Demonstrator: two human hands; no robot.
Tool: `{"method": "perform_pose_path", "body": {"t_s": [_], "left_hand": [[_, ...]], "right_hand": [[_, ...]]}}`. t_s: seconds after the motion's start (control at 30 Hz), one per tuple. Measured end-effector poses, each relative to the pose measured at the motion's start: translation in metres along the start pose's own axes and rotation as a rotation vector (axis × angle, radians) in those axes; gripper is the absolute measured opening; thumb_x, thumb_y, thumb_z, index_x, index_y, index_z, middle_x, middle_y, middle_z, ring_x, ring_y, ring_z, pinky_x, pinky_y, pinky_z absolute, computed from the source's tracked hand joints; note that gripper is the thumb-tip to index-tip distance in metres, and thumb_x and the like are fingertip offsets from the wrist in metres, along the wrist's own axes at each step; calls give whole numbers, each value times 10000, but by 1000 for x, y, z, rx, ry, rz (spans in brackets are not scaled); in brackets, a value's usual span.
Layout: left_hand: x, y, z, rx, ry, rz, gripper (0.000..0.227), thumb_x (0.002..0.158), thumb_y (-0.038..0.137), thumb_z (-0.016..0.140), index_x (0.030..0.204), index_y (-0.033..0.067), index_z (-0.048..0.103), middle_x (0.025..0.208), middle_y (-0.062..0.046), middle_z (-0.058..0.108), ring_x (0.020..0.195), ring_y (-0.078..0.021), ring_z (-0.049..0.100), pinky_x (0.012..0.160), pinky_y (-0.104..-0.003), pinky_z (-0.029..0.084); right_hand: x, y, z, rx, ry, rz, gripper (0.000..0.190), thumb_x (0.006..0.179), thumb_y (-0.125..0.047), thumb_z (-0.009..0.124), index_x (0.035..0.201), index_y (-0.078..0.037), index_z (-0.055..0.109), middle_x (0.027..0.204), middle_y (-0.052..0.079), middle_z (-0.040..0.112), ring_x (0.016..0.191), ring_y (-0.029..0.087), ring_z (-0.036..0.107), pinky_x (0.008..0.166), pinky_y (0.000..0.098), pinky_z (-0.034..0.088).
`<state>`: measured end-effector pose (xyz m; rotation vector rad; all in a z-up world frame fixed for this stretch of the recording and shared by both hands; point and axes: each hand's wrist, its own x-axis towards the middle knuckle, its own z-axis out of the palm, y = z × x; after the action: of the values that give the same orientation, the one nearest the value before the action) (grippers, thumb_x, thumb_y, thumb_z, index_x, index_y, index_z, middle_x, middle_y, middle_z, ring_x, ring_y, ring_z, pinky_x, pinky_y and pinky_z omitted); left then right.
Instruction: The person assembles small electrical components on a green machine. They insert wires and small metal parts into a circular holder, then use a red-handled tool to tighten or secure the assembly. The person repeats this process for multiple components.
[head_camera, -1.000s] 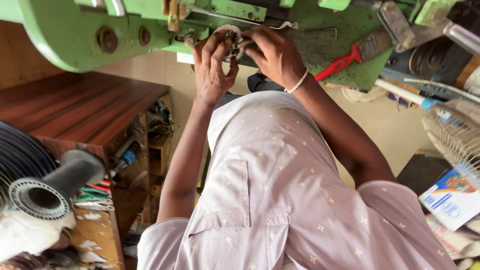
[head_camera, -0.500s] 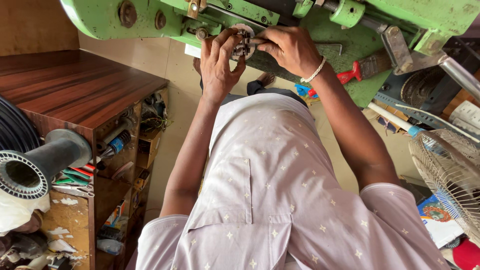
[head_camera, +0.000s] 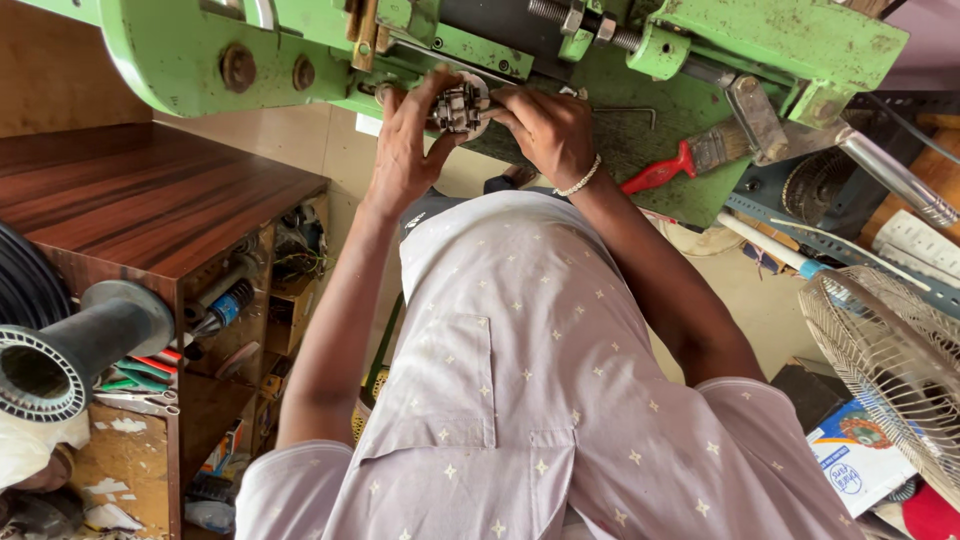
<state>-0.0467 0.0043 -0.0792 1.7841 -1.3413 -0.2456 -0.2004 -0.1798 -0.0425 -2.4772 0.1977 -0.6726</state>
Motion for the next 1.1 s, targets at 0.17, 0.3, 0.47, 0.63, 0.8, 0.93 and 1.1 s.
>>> {"method": "perform_pose_path", "body": {"t_s": [0.17, 0.3, 0.47, 0.63, 0.8, 0.93, 1.1], "left_hand": [[15, 5, -11, -34, -96, -57, 721, 867, 282, 905, 1470, 126, 542, 1388, -23, 659, 1074, -338, 584, 985, -441, 466], [23, 19, -11, -148, -46, -94, 585, 888, 269, 884, 1378, 127, 597, 1396, -3, 687, 1144, -269, 638, 1051, -428, 421], [25, 27, -17, -231, -80, -186, 465, 915, 217, 854, 1309, 98, 638, 1369, -30, 701, 1217, -232, 667, 1136, -446, 348], [32, 23, -22, -211, -121, -81, 471, 939, 209, 845, 1336, 86, 625, 1383, -39, 683, 1254, -240, 659, 1142, -440, 366], [29, 21, -20, -158, -79, -37, 491, 897, 235, 875, 1316, 116, 648, 1367, -66, 645, 1222, -279, 603, 1056, -418, 411], [26, 22, -20, -159, -62, -73, 500, 873, 230, 886, 1313, 138, 667, 1361, -66, 639, 1198, -283, 582, 1030, -408, 437], [30, 19, -22, -159, -116, -18, 505, 907, 241, 874, 1332, 106, 637, 1345, -44, 655, 1221, -258, 615, 1048, -442, 408]], "right_hand": [[8, 8, 1, 118, -111, 79, 244, 855, -161, 889, 978, -51, 710, 912, 86, 759, 745, 264, 745, 622, 367, 574], [5, 10, 9, 120, -88, 112, 225, 880, -120, 855, 1027, -36, 706, 965, 100, 754, 808, 265, 756, 667, 352, 595], [2, 14, 11, 120, -71, 33, 217, 885, -112, 881, 1006, -30, 720, 933, 103, 757, 776, 268, 748, 652, 368, 587], [-2, 10, 8, 169, -61, 70, 230, 895, -125, 898, 999, -20, 722, 898, 107, 752, 761, 261, 747, 647, 368, 577], [-6, 3, 13, 151, -19, 83, 240, 890, -131, 897, 1005, -15, 721, 885, 113, 743, 752, 259, 741, 660, 368, 577], [-9, 6, 14, 121, -45, 64, 243, 897, -134, 904, 1000, -14, 720, 867, 111, 740, 725, 254, 735, 636, 364, 567], [-10, 8, 14, 85, -55, 44, 237, 908, -154, 890, 1004, -16, 723, 863, 107, 745, 716, 242, 736, 631, 360, 568]]}}
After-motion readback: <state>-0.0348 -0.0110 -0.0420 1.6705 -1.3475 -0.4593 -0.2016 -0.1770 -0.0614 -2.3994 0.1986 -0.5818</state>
